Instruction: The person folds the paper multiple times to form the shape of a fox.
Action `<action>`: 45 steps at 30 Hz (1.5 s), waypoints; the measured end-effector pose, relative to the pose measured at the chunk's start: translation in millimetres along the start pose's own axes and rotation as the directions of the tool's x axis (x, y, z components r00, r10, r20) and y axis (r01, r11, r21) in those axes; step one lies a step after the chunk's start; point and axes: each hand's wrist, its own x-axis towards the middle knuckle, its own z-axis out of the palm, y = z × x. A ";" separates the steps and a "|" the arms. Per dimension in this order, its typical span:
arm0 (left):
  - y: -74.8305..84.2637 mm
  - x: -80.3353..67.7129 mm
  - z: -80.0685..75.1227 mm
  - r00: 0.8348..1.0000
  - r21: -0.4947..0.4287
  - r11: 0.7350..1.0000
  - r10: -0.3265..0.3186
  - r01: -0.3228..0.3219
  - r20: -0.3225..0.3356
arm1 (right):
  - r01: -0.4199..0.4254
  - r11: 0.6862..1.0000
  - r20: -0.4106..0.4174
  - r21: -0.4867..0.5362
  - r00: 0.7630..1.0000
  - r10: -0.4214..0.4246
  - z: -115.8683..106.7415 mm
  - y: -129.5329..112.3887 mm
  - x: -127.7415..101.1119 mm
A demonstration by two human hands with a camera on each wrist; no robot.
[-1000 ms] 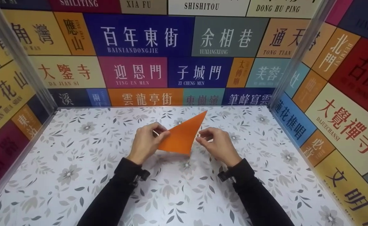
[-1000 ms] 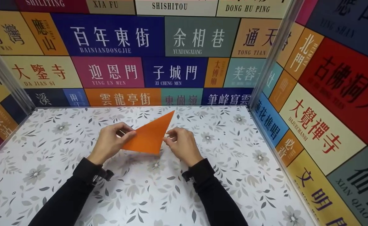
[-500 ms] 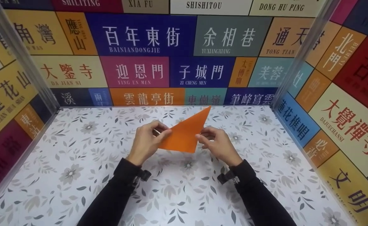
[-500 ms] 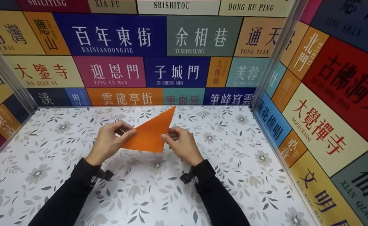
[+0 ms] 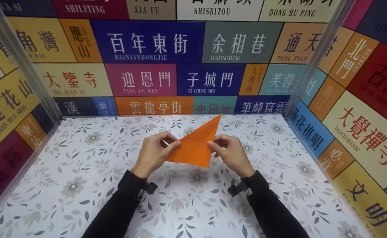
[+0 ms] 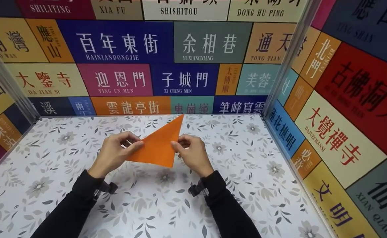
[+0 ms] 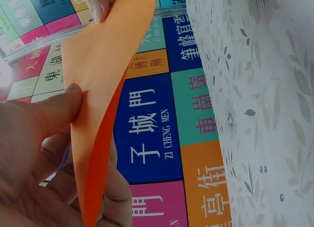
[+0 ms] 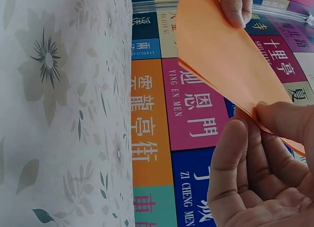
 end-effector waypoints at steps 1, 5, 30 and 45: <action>0.0 -0.1 -0.2 1.000 0.000 1.000 -0.001 0.001 0.001 | 0.002 1.000 0.000 -0.002 1.000 -0.002 0.1 0.2 -0.2; -0.2 -1.1 -0.2 1.000 0.004 1.000 -0.014 0.014 0.017 | 0.006 1.000 -0.001 -0.007 1.000 -0.006 0.2 -0.3 -1.2; 3.6 -2.1 8.7 0.999 0.030 0.999 0.015 -0.016 0.036 | 0.043 0.998 0.044 -0.041 0.998 -0.041 9.8 -31.6 -12.9; 7.0 -0.7 3.4 0.994 0.159 0.982 0.109 -0.105 -0.016 | 0.062 0.974 -0.067 -0.219 0.995 -0.078 0.9 -9.2 -1.7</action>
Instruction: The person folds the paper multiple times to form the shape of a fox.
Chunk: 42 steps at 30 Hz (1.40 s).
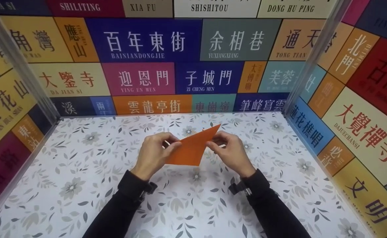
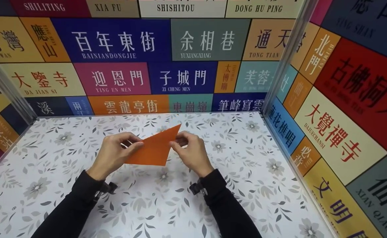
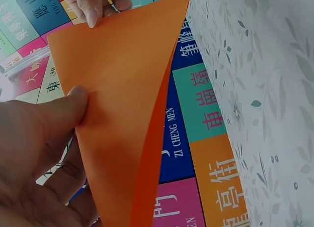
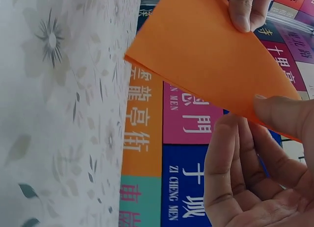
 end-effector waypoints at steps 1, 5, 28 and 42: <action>0.3 -0.2 -0.3 1.000 0.015 1.000 0.003 -0.003 -0.002 | 0.007 1.000 -0.022 -0.024 1.000 -0.008 -1.9 -0.1 0.4; 1.6 -2.0 0.0 0.999 0.084 0.996 0.033 -0.032 -0.020 | 0.067 0.991 -0.090 -0.114 0.993 -0.077 -10.4 -6.8 0.6; 23.6 -16.1 13.6 0.967 0.242 0.939 0.256 -0.246 -0.012 | 0.407 0.789 0.132 -0.460 0.910 -0.392 11.5 -43.4 -15.2; 36.8 -16.7 15.4 0.951 0.240 0.923 0.309 -0.299 -0.002 | 0.463 0.759 0.152 -0.457 0.882 -0.447 17.2 -41.2 -20.2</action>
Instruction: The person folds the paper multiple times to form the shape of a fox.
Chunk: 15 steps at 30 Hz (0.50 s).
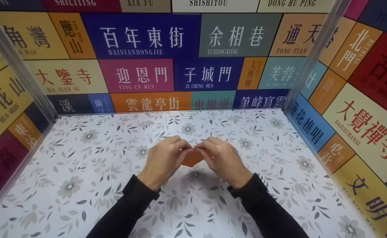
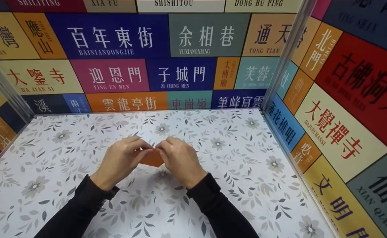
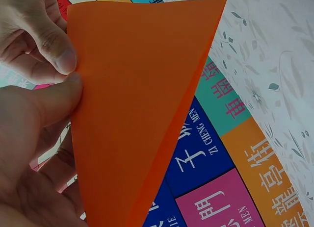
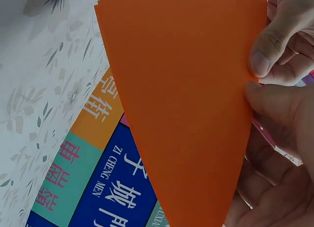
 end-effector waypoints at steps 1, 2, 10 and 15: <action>0.2 0.0 -0.1 1.000 -0.003 1.000 0.002 -0.002 0.001 | 0.002 1.000 0.000 0.000 1.000 -0.002 0.2 -0.4 0.1; 0.5 0.1 -0.2 1.000 -0.002 1.000 0.004 -0.004 0.001 | 0.004 1.000 0.001 -0.001 1.000 -0.004 0.5 -0.8 0.2; 0.4 -0.2 -1.5 1.000 0.002 1.000 0.015 -0.015 0.016 | 0.028 1.000 0.007 -0.012 1.000 -0.028 3.0 -2.2 -0.1; -1.7 0.2 -4.0 0.999 0.000 0.999 0.032 -0.032 0.027 | 0.025 1.000 0.010 0.006 1.000 -0.025 2.7 -2.1 0.1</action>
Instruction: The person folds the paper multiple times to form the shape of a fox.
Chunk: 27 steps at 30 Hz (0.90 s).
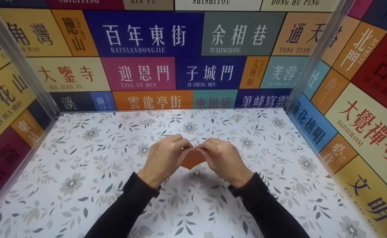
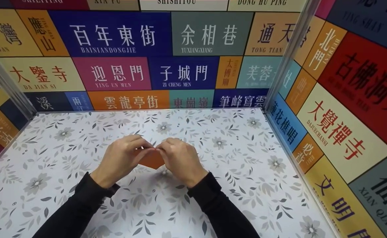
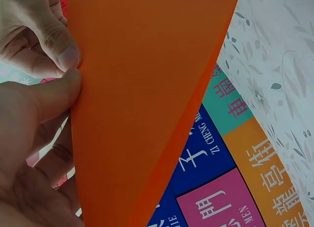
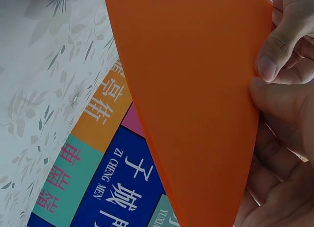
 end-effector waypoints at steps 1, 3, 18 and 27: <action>-0.6 0.2 -0.8 1.000 0.003 1.000 0.002 -0.002 0.001 | 0.000 1.000 0.001 0.002 1.000 0.000 -0.2 0.1 0.3; -1.9 0.2 -2.1 1.000 0.011 1.000 0.004 -0.004 0.004 | 0.003 1.000 0.005 0.005 1.000 -0.003 -0.4 0.3 0.8; -12.8 1.9 -14.2 1.000 0.048 0.999 0.006 -0.006 -0.006 | 0.005 1.000 0.004 0.013 1.000 -0.005 -11.7 9.6 1.7; -21.3 2.1 -20.8 0.999 0.017 0.999 -0.032 0.033 -0.028 | -0.026 0.999 -0.011 0.032 1.000 0.026 -17.7 20.4 1.0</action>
